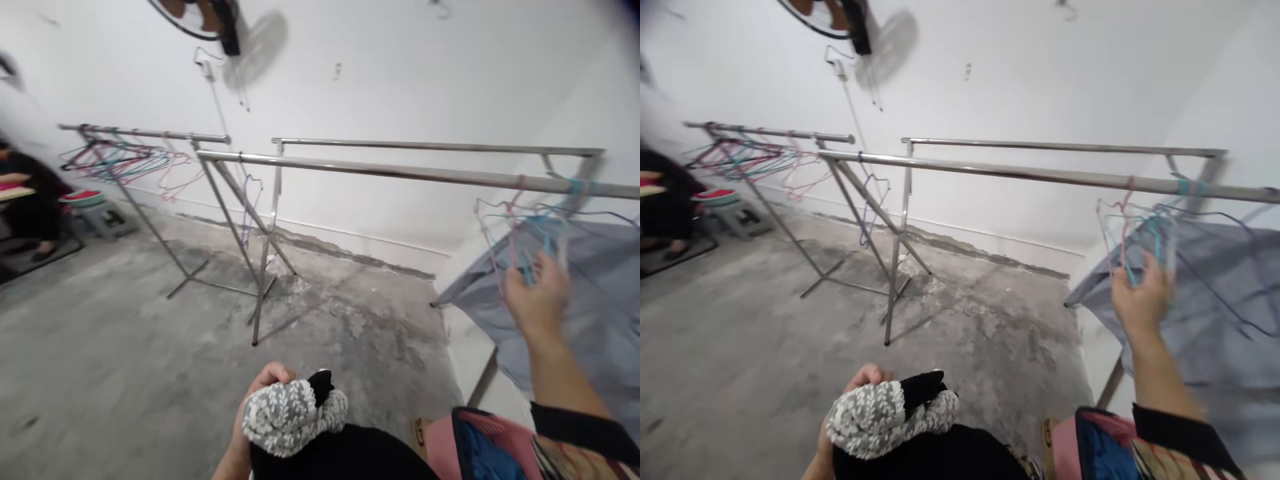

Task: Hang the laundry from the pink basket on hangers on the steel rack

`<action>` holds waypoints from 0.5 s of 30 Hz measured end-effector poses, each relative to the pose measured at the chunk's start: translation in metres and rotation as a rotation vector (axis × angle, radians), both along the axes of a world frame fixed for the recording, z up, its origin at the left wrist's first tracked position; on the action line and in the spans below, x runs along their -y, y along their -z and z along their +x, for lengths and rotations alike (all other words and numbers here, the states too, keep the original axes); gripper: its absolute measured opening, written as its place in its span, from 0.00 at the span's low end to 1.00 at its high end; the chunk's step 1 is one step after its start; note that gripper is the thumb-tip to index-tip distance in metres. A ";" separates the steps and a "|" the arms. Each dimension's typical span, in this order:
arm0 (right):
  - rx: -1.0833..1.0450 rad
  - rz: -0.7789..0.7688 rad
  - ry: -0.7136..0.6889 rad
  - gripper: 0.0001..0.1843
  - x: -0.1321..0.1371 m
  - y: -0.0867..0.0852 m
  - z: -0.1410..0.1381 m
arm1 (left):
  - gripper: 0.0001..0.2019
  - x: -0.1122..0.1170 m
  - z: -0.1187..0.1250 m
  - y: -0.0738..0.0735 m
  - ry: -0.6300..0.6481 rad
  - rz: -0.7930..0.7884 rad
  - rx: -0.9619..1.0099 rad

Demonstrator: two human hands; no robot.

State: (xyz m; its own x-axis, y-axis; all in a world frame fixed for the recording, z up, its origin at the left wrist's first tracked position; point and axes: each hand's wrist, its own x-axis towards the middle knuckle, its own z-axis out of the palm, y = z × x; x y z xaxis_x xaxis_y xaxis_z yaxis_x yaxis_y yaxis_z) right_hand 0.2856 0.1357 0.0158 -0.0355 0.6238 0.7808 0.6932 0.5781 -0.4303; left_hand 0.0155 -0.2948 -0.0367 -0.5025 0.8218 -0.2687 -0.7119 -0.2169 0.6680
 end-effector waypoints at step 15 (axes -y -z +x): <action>0.322 -0.853 -1.267 0.29 0.150 0.021 -0.322 | 0.10 0.037 -0.028 0.009 -0.168 0.078 0.049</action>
State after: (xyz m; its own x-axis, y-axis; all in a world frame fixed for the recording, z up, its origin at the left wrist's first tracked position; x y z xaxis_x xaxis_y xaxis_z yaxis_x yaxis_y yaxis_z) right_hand -0.0364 -0.0143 -0.0048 -0.9514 0.2970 0.0809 0.0849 0.5057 -0.8585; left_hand -0.0129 -0.3320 -0.0460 -0.6224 0.7466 -0.2350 -0.6926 -0.3855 0.6097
